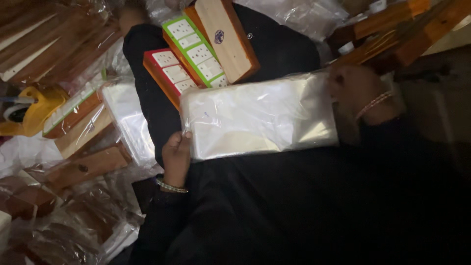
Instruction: The person sits on the floor and packs wooden electrical switchboard frames into clear plastic bags. They handle the frames one by one, place them into bags, and seal them. The workspace is cluttered with similar items and packaging materials.
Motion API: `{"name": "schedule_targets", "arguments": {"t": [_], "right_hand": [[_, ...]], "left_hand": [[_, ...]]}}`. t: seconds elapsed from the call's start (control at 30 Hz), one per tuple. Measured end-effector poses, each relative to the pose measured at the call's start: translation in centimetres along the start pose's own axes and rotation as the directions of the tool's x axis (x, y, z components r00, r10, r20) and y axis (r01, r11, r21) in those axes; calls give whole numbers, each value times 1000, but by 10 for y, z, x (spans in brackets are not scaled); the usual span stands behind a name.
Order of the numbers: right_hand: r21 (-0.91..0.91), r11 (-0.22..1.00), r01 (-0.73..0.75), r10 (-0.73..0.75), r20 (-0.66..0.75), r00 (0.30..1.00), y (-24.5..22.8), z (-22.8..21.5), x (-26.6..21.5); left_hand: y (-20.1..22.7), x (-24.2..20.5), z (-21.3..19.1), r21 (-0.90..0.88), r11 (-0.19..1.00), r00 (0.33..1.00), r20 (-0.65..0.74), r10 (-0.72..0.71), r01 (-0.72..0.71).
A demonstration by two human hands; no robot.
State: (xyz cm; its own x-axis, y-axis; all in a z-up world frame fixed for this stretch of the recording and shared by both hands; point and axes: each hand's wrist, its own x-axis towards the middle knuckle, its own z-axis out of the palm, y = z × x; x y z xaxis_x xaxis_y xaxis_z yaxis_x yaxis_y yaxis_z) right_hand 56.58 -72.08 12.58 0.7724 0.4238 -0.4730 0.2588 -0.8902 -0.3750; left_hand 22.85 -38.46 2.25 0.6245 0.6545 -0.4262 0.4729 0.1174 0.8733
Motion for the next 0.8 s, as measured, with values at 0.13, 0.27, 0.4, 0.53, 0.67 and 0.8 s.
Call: {"name": "schedule_targets", "arguments": {"t": [0.13,0.27,0.4,0.53,0.67,0.8], "right_hand": [[24,997,69,-69,7,998,-3,-2,3],[-90,992,87,-87,-1,996,-17,-8,-8],[3,1000,31,-31,-19,999,-37,-32,-10],[-58,910,410,-390,-458,799,-18,-38,-1],[-388,865,317,-499,-612,613,36,-47,38],[-313,950,10,-172,-493,853,83,-60,81]], "left_hand": [[1,-1,3,0,995,995,28,95,-95],[2,-2,1,187,981,998,-7,62,-59],[8,5,8,98,993,998,14,63,-64],[2,3,6,94,989,994,10,111,-112],[-5,3,2,168,982,996,-16,92,-88],[-8,6,4,111,991,998,0,69,-68]]}}
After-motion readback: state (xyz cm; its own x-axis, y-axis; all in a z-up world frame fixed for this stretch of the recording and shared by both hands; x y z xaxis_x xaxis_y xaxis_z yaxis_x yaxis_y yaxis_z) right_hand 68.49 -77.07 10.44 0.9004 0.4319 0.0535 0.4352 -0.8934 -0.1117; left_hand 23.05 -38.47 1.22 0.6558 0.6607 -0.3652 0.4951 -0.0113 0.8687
